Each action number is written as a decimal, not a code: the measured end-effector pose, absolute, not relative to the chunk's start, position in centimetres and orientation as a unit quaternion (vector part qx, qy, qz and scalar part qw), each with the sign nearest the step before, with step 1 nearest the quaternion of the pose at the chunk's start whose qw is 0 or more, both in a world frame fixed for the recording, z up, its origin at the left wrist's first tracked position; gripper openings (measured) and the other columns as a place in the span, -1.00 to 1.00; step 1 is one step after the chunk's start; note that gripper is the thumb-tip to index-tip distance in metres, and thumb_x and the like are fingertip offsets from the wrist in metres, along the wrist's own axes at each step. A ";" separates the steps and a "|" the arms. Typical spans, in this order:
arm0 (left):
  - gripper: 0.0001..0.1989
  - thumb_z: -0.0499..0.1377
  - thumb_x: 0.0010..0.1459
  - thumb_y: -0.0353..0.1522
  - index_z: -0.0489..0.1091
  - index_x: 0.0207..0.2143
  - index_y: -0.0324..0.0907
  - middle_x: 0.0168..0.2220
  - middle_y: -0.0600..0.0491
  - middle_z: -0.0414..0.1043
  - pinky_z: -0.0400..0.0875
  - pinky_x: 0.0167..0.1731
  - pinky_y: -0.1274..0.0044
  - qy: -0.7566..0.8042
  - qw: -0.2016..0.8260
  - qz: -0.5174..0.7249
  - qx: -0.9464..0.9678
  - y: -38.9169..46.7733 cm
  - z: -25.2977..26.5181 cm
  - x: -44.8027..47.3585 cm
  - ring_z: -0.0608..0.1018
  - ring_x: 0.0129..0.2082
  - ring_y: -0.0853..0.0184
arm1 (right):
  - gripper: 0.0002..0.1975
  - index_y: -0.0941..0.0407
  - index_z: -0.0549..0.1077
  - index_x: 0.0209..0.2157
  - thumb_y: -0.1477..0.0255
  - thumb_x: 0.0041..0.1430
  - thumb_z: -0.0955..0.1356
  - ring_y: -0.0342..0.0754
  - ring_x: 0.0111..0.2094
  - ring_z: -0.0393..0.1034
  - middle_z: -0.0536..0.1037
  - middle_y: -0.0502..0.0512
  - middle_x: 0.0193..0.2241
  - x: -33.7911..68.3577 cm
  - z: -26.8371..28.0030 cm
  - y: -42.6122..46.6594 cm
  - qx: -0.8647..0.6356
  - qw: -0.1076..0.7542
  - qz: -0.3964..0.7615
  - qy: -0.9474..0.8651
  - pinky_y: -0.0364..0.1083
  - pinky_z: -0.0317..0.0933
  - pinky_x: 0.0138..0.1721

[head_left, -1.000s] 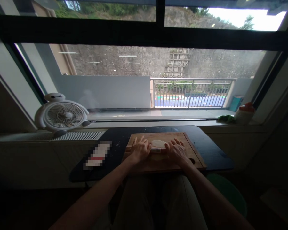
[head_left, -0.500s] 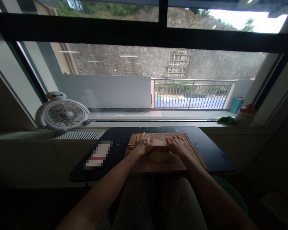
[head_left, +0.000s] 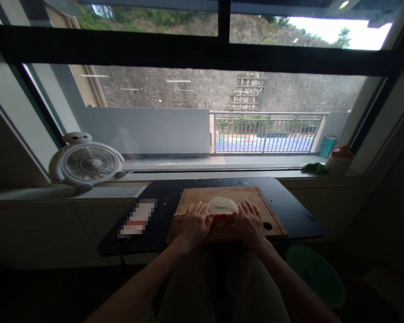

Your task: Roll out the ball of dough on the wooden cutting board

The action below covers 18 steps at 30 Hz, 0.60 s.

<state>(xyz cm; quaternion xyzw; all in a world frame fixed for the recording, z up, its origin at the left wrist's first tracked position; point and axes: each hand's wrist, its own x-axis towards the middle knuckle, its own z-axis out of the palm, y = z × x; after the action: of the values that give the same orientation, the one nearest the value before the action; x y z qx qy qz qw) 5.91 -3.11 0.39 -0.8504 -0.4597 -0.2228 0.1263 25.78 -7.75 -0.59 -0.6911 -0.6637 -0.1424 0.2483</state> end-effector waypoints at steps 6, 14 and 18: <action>-0.51 -0.20 0.28 -0.18 0.28 0.07 -0.22 0.10 -0.09 0.30 -0.09 0.20 0.25 -0.430 0.123 -0.215 -0.868 -4.0 0.1 6.1 0.17 0.21 0.15 | -0.52 0.22 0.33 0.06 0.30 0.31 0.03 0.06 0.22 -0.04 0.27 0.25 0.14 25.6 -0.9 -9.0 -0.681 0.239 -0.168 -0.672 0.07 -0.33 0.21; -0.44 -0.22 0.25 -0.10 0.21 0.13 -0.22 0.20 -0.08 0.16 -0.09 0.19 0.19 -0.537 0.081 -0.198 -0.816 5.1 2.2 9.2 0.07 0.25 0.14 | -0.44 0.16 0.49 -0.15 0.20 0.30 -0.01 0.14 0.14 0.09 0.37 0.28 0.04 27.0 2.4 0.5 -0.746 0.162 -0.044 -0.644 0.19 -0.17 0.11; -0.41 -0.23 0.23 -0.09 0.20 0.13 -0.24 0.20 -0.11 0.15 -0.04 0.15 0.13 -0.584 0.025 -0.169 -0.793 7.2 2.7 9.9 0.08 0.24 0.09 | -0.47 0.15 0.46 -0.11 0.19 0.29 0.01 0.14 0.06 0.20 0.42 0.29 -0.02 27.6 3.3 2.5 -0.739 0.140 -0.022 -0.659 0.17 -0.01 0.02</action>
<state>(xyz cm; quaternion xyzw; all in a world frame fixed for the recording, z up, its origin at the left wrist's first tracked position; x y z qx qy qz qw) 9.91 7.20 2.69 -0.7934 -0.5844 -0.1687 0.0249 27.59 2.47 3.26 -0.7386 -0.6591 -0.0222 0.1397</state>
